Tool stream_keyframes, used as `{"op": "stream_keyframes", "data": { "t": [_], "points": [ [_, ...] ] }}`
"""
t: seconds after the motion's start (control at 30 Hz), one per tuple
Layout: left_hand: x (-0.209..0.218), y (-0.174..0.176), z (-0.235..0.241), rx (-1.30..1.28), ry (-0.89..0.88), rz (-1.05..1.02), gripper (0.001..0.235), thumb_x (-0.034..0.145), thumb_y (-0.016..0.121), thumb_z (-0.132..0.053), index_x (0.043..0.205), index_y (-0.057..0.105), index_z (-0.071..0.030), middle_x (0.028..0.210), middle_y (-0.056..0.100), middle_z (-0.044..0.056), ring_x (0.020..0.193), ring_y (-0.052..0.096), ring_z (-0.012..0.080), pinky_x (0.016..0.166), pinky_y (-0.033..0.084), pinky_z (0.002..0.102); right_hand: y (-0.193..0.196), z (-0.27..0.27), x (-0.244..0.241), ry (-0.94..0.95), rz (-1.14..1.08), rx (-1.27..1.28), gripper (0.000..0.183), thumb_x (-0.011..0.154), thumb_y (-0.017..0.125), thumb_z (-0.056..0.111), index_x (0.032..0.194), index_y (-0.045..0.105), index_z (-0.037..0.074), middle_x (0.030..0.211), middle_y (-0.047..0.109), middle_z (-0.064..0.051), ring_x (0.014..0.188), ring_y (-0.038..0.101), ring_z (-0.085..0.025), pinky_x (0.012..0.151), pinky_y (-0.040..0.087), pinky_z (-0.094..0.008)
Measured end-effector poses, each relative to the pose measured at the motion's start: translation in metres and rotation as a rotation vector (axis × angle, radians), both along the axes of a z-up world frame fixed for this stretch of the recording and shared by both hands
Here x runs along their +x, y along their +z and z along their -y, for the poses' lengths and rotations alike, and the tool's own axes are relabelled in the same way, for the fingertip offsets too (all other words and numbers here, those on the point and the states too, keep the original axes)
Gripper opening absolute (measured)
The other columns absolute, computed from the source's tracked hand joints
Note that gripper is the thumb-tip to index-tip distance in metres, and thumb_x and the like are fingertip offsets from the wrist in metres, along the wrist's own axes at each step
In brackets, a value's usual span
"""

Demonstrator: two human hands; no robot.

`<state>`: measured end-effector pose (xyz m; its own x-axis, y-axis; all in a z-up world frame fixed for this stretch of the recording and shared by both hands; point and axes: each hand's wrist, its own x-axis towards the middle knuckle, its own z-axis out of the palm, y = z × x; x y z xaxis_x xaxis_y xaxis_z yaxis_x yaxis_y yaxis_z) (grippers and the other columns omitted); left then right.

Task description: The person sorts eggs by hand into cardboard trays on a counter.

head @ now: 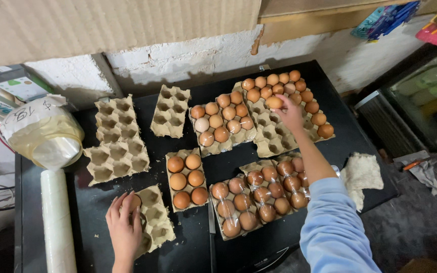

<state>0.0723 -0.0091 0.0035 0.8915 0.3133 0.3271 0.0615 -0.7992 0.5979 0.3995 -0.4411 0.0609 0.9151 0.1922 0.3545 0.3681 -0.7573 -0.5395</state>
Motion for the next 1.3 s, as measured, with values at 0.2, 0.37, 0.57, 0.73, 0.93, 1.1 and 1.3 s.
{"op": "stream_keyframes", "data": {
  "t": [0.2, 0.37, 0.57, 0.73, 0.93, 1.1, 1.3],
  "points": [
    [-0.001, -0.006, -0.003, -0.011, 0.0, -0.004, 0.038, 0.09, 0.048, -0.013, 0.128, 0.05, -0.017, 0.129, 0.048, 0.009, 0.127, 0.039, 0.0329, 0.105, 0.031, 0.045, -0.001, -0.014, -0.022, -0.083, -0.188, 0.589, 0.049, 0.08, 0.069, 0.015, 0.126, 0.052, 0.011, 0.116, 0.062, -0.006, 0.102, 0.059, -0.015, 0.092, 0.05, -0.026],
    [-0.002, 0.0, -0.003, -0.019, -0.003, -0.015, 0.037, 0.09, 0.048, -0.013, 0.127, 0.051, -0.016, 0.128, 0.048, 0.01, 0.127, 0.039, 0.0326, 0.104, 0.032, 0.045, 0.0, -0.018, -0.033, -0.211, -0.318, 0.78, 0.048, 0.08, 0.065, 0.01, 0.126, 0.052, 0.013, 0.122, 0.057, -0.007, 0.107, 0.057, -0.017, 0.089, 0.053, -0.027],
    [-0.002, 0.002, -0.003, -0.02, -0.001, -0.022, 0.037, 0.09, 0.048, -0.014, 0.127, 0.052, -0.016, 0.129, 0.048, 0.009, 0.127, 0.039, 0.0325, 0.104, 0.033, 0.045, -0.003, -0.013, -0.022, -0.291, -0.322, 0.962, 0.044, 0.081, 0.068, 0.019, 0.122, 0.052, 0.009, 0.112, 0.061, -0.009, 0.094, 0.063, -0.014, 0.076, 0.055, -0.021],
    [-0.001, -0.001, -0.004, -0.008, -0.007, 0.013, 0.037, 0.09, 0.049, -0.015, 0.127, 0.052, -0.015, 0.127, 0.049, 0.009, 0.126, 0.041, 0.0315, 0.105, 0.032, 0.044, -0.009, -0.01, -0.016, -0.368, -0.383, 1.051, 0.045, 0.081, 0.069, 0.026, 0.119, 0.052, 0.007, 0.109, 0.066, -0.012, 0.087, 0.068, -0.014, 0.068, 0.056, -0.019],
    [-0.001, 0.0, -0.003, -0.025, 0.006, 0.005, 0.035, 0.09, 0.05, -0.016, 0.126, 0.053, -0.015, 0.128, 0.049, 0.009, 0.126, 0.04, 0.0317, 0.105, 0.031, 0.045, -0.018, -0.001, -0.019, -0.365, -0.394, 1.079, 0.036, 0.078, 0.072, 0.033, 0.106, 0.062, 0.011, 0.084, 0.067, -0.006, 0.071, 0.063, -0.008, 0.052, 0.042, -0.017],
    [-0.001, 0.003, -0.003, -0.022, 0.004, 0.027, 0.035, 0.09, 0.05, -0.015, 0.126, 0.053, -0.015, 0.127, 0.049, 0.008, 0.125, 0.041, 0.0303, 0.104, 0.032, 0.044, -0.018, 0.007, -0.021, -0.354, -0.346, 0.624, 0.028, 0.081, 0.07, 0.029, 0.103, 0.064, 0.014, 0.065, 0.051, 0.003, 0.042, 0.034, -0.006, 0.039, 0.029, -0.022],
    [-0.001, 0.003, -0.003, -0.015, -0.007, 0.041, 0.035, 0.091, 0.049, -0.017, 0.127, 0.052, -0.014, 0.128, 0.049, 0.009, 0.125, 0.042, 0.0315, 0.104, 0.032, 0.045, -0.011, 0.001, -0.037, -0.276, -0.128, 0.047, 0.04, 0.079, 0.068, 0.028, 0.111, 0.061, 0.004, 0.101, 0.065, -0.012, 0.088, 0.06, -0.025, 0.077, 0.046, -0.038]
  ]
}}
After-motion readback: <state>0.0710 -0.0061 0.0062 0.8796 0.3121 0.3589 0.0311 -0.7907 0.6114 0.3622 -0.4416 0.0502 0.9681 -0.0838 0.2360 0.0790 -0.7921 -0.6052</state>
